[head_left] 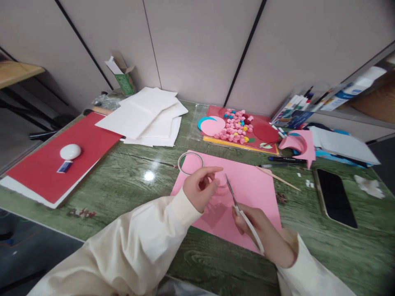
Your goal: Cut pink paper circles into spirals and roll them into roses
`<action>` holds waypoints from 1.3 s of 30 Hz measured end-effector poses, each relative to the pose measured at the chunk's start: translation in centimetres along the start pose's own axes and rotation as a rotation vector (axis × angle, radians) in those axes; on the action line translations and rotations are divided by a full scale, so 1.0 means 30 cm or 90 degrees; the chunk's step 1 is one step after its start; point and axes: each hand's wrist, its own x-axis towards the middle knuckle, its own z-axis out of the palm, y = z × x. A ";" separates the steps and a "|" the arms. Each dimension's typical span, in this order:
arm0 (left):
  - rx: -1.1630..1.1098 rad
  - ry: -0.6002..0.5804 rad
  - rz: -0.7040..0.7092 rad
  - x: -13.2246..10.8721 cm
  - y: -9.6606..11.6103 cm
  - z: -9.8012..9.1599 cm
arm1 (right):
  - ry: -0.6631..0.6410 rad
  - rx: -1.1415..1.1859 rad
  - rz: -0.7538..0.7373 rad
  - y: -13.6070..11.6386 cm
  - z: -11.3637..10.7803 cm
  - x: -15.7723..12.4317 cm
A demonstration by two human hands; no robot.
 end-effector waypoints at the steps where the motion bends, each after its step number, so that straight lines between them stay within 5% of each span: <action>1: 0.003 0.000 0.004 0.001 0.001 -0.001 | 0.000 -0.002 0.001 0.001 0.000 -0.001; 17: -0.008 -0.019 0.060 0.018 0.025 -0.032 | -0.032 -0.005 0.032 -0.039 -0.013 -0.003; 39: -0.016 -0.013 -0.005 -0.002 0.011 -0.006 | 0.011 0.004 0.006 -0.035 -0.005 0.005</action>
